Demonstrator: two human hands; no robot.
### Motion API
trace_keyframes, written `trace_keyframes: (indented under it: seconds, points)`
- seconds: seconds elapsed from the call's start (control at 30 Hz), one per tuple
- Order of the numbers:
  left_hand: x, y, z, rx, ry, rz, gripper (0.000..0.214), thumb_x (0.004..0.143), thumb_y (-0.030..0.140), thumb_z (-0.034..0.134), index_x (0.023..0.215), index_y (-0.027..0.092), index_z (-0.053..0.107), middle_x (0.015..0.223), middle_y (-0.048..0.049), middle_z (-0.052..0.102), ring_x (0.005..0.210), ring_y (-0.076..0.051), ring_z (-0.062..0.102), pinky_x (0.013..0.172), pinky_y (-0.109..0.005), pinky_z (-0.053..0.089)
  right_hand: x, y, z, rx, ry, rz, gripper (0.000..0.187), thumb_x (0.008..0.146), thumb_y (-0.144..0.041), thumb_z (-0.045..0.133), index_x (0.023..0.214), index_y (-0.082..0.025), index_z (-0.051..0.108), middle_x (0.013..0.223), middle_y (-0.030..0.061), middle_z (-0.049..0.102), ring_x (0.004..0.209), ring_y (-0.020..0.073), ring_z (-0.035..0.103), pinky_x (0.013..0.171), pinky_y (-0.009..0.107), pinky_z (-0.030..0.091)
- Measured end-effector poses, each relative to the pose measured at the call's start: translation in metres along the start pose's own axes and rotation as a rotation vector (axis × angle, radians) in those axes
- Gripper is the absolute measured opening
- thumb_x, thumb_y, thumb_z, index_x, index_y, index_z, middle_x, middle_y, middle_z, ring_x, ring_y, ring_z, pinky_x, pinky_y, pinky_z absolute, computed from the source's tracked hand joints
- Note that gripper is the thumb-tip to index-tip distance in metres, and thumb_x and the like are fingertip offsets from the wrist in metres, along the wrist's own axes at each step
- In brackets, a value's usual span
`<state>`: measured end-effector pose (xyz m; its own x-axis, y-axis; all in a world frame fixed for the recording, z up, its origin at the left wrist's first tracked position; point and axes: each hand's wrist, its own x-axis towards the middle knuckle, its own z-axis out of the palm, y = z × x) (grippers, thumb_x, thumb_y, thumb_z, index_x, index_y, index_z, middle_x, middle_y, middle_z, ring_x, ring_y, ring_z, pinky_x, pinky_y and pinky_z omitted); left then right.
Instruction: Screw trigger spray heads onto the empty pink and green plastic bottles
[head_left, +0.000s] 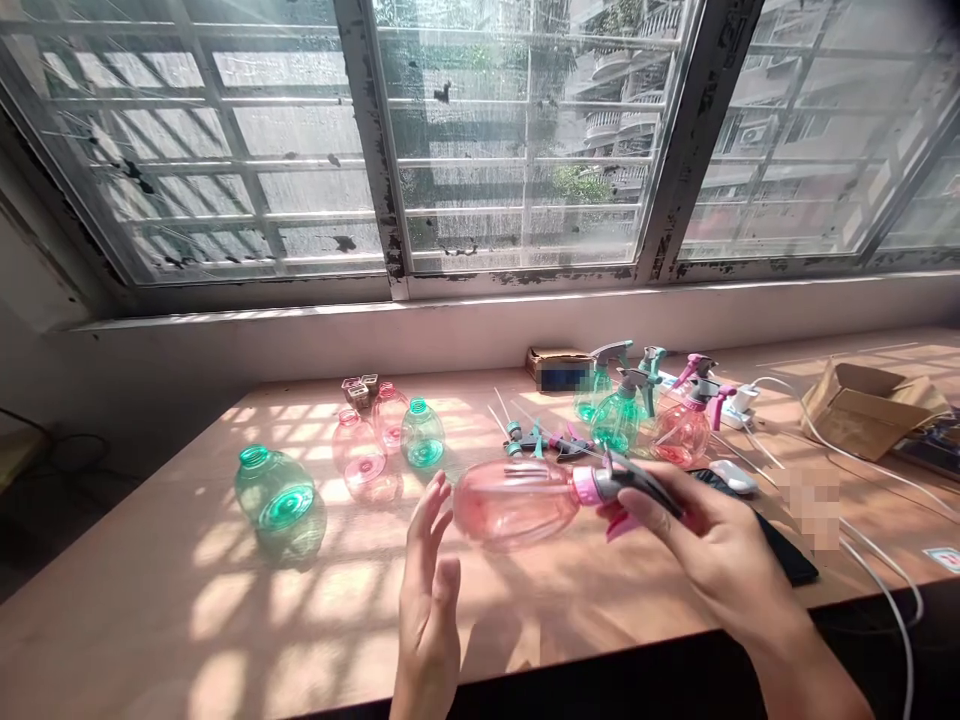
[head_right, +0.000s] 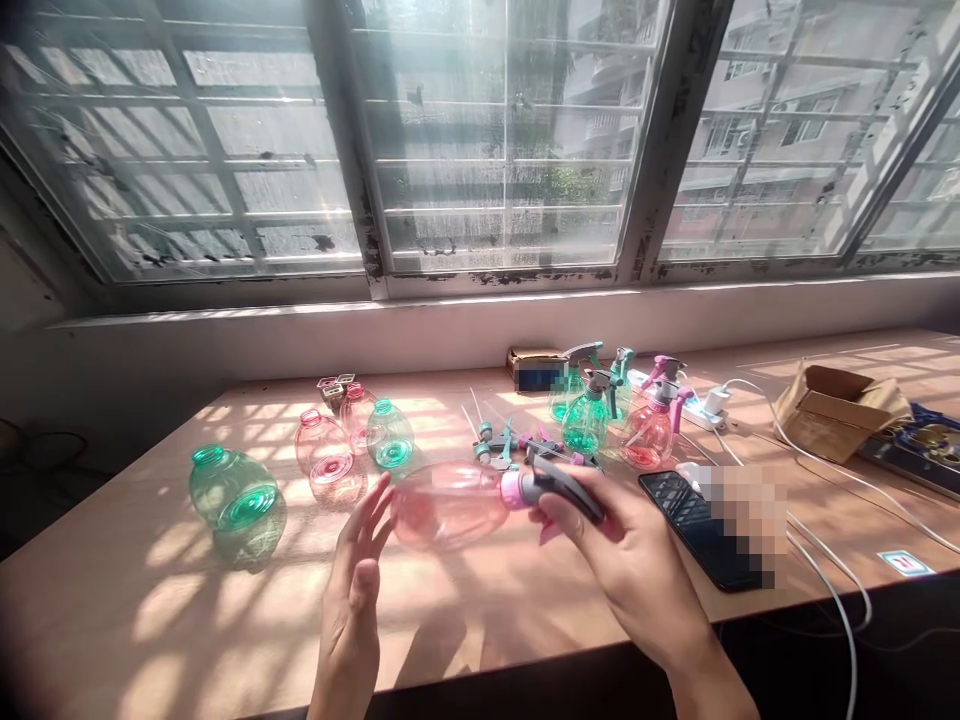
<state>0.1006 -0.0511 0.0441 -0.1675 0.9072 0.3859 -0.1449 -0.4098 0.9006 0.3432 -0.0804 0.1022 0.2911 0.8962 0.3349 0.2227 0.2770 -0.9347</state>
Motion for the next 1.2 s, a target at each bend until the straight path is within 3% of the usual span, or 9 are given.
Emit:
trace_keyframes:
  seconds: [0.1,0.17,0.27,0.37,0.53,0.7,1.2]
  points:
    - [0.005,0.002,-0.003,0.084,-0.016,-0.084,0.046,0.103,0.058,0.059,0.139,0.030,0.067,0.147,-0.0080,0.068,0.139,-0.032,0.060,0.116,-0.045,0.043,0.069,-0.024,-0.015,-0.410,0.134,-0.214,0.029,0.095,-0.049,0.077,0.112,-0.026,0.081,0.087,0.0063,0.085,0.076,0.0295,0.078,0.067,0.037,0.060]
    - [0.007,0.003,-0.006,0.128,-0.014,-0.135,0.043,0.103,0.056,0.061,0.133,0.028,0.071,0.135,-0.0085,0.075,0.132,-0.031,0.064,0.115,-0.046,0.043,0.119,-0.034,-0.018,-0.722,0.160,-0.301,0.026,0.098,-0.035,0.076,0.119,-0.021,0.080,0.093,0.0091,0.086,0.079,0.0291,0.079,0.072,0.036,0.059]
    - [0.007,0.001,-0.008,0.137,-0.016,-0.171,0.040,0.101,0.058,0.064,0.123,0.027,0.075,0.126,-0.0080,0.078,0.122,-0.030,0.068,0.110,-0.045,0.045,0.182,-0.034,-0.012,-0.829,0.116,-0.312,0.024,0.100,-0.028,0.074,0.121,-0.017,0.080,0.097,0.0117,0.086,0.082,0.0291,0.079,0.074,0.036,0.058]
    - [0.005,-0.002,-0.005,0.103,-0.034,-0.194,0.037,0.098,0.058,0.067,0.116,0.027,0.077,0.124,-0.0067,0.080,0.112,-0.028,0.072,0.105,-0.041,0.049,0.218,-0.017,0.001,-0.917,0.065,-0.294,0.022,0.102,-0.030,0.072,0.120,-0.018,0.079,0.103,0.0108,0.085,0.090,0.0276,0.079,0.082,0.039,0.061]
    - [0.002,-0.003,0.000,0.092,-0.097,-0.223,0.034,0.097,0.055,0.070,0.114,0.027,0.079,0.120,-0.0070,0.081,0.107,-0.027,0.074,0.102,-0.039,0.053,0.234,0.027,0.022,-1.021,-0.013,-0.224,0.026,0.105,-0.036,0.070,0.126,-0.021,0.071,0.128,0.0080,0.075,0.107,0.0252,0.075,0.093,0.048,0.064]
    - [0.003,-0.004,-0.002,0.120,-0.106,-0.230,0.033,0.097,0.055,0.070,0.113,0.027,0.080,0.117,-0.0074,0.083,0.106,-0.027,0.076,0.101,-0.038,0.055,0.232,0.054,0.028,-1.057,-0.078,-0.169,0.030,0.104,-0.036,0.070,0.131,-0.022,0.069,0.134,0.0094,0.072,0.111,0.0270,0.074,0.095,0.049,0.063]
    - [0.006,-0.001,-0.003,0.200,-0.135,-0.291,0.030,0.098,0.054,0.067,0.110,0.030,0.080,0.115,-0.0044,0.081,0.112,-0.028,0.073,0.105,-0.037,0.052,0.245,0.043,0.009,-1.145,-0.302,0.006,0.029,0.105,-0.036,0.070,0.130,-0.022,0.070,0.135,0.0091,0.072,0.109,0.0263,0.074,0.092,0.047,0.064]
